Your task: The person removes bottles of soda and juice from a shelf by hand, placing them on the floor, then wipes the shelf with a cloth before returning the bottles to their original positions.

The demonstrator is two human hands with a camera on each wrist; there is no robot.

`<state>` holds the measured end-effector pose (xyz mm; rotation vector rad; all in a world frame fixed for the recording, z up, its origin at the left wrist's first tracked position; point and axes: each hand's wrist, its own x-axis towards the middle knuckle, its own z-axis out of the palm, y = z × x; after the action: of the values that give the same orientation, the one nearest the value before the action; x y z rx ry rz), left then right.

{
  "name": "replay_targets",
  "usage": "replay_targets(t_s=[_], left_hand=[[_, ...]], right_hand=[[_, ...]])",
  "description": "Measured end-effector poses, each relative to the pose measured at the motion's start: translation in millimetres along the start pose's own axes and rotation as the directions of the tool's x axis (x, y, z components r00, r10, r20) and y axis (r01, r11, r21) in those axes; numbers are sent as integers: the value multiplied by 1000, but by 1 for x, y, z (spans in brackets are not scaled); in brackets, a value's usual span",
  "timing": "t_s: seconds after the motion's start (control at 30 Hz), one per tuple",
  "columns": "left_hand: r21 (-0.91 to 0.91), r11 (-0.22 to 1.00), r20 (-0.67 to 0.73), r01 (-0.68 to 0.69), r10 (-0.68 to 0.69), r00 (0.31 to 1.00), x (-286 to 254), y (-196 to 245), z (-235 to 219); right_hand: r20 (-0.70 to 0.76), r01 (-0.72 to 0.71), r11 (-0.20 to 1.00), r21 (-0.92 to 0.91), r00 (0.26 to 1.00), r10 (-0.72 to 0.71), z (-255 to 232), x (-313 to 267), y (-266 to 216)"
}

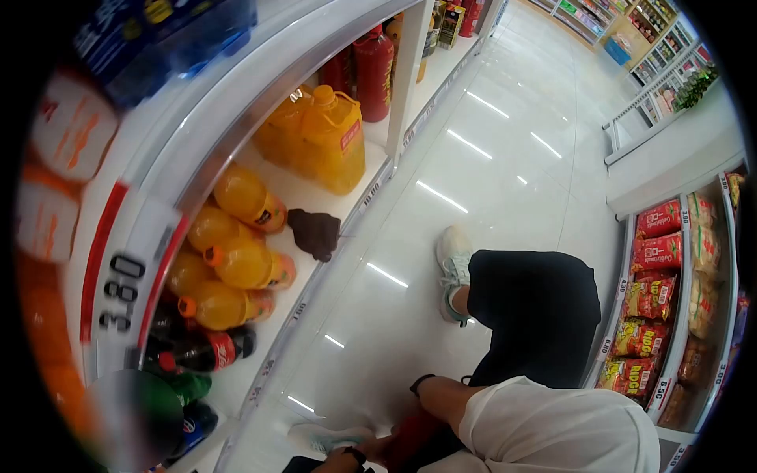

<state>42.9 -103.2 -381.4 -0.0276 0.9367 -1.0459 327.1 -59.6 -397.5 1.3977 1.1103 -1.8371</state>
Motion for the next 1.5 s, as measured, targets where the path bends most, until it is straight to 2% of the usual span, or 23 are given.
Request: replay_targets(t_s=[0.07, 0.17, 0.23, 0.47, 0.63, 0.77, 0.83, 0.87, 0.9, 0.93, 0.97, 1.03, 1.1, 1.13, 1.17, 1.2, 1.23, 1.3, 1.33, 1.37, 1.4, 1.43, 1.5], left_hand=[[32, 994, 151, -106, 100, 984, 9, 3, -1], [14, 995, 1, -97, 97, 995, -40, 32, 49], [-56, 988, 36, -147, 150, 988, -46, 43, 61], [98, 969, 41, -225, 222, 974, -16, 106, 98], [254, 908, -49, -333, 356, 933, 10, 158, 107], [392, 833, -303, -390, 518, 800, -6, 181, 94], [383, 868, -527, -315, 486, 697, -91, 176, 126], [441, 825, -517, -353, 555, 652, -120, 174, 132], [503, 772, -500, -388, 626, 598, -147, 174, 138], [567, 752, -534, -337, 647, 545, -179, 175, 151], [628, 728, -560, -275, 668, 490, -210, 172, 168], [771, 610, -540, -185, 779, 320, -266, 160, 202], [834, 542, -525, -100, 836, 157, -332, 130, 274], [914, 399, -403, -68, 913, -55, -345, 117, 284], [968, 250, -243, -4, 936, -256, -357, 105, 291], [973, 214, -232, -90, 900, -368, -375, 93, 315], [970, 164, -230, -178, 851, -472, -393, 82, 338], [981, -31, -112, -191, 712, -694, -411, 70, 352], [978, -41, -118, -206, 705, -699, -419, 67, 355], [943, -143, -140, -301, 650, -747, -426, 65, 358], [892, -246, -170, -380, 596, -785, -433, 65, 358], [887, -250, -174, -389, 598, -782, -437, 66, 357], [833, -393, -151, -389, 514, -844, -443, 70, 354]], right_hand=[[13, 4, 1000, 16, 1000, -4, -7, -1, 2], [33, 6, 1000, 16, 999, -7, -19, -1, 6], [43, 0, 1000, -6, 999, 0, -30, -5, 11], [56, -24, 988, -151, 998, 33, -87, -32, 25], [68, -20, 947, -322, 997, 45, -128, -40, 36], [128, 26, 867, -498, 991, 43, -154, -48, 33], [199, 97, 785, -612, 979, 35, -162, -43, 23], [250, 163, 711, -684, 968, 19, -169, -36, 13], [308, 268, 636, -724, 950, -51, -179, -33, -2], [494, 582, 439, -684, 813, -308, -194, -28, -11], [111, 276, 919, -283, 961, -255, -188, -166, -44], [62, 487, 715, -501, 845, -532, -212, -204, -82], [-70, 516, 477, -711, 623, -779, -231, -305, -109], [-117, 550, 221, -806, 218, -969, -241, -332, -112], [-194, 546, 174, -820, 21, -981, -237, -402, -116], [-206, 537, 73, -840, -192, -960, -240, -451, -118], [-344, 564, 97, -820, -350, -871, -242, -487, -121], [-517, 542, 173, -823, -587, -623, -247, -552, -127], [-569, 537, 238, -809, -617, -544, -260, -567, -134], [-526, 476, 235, -847, -694, -491, -273, -577, -141], [-548, 414, 361, -836, -675, -495, -271, -593, -145], [-550, 411, 368, -834, -668, -501, -275, -594, -152], [-471, 266, 436, -860, -743, -475, -286, -592, -167]])
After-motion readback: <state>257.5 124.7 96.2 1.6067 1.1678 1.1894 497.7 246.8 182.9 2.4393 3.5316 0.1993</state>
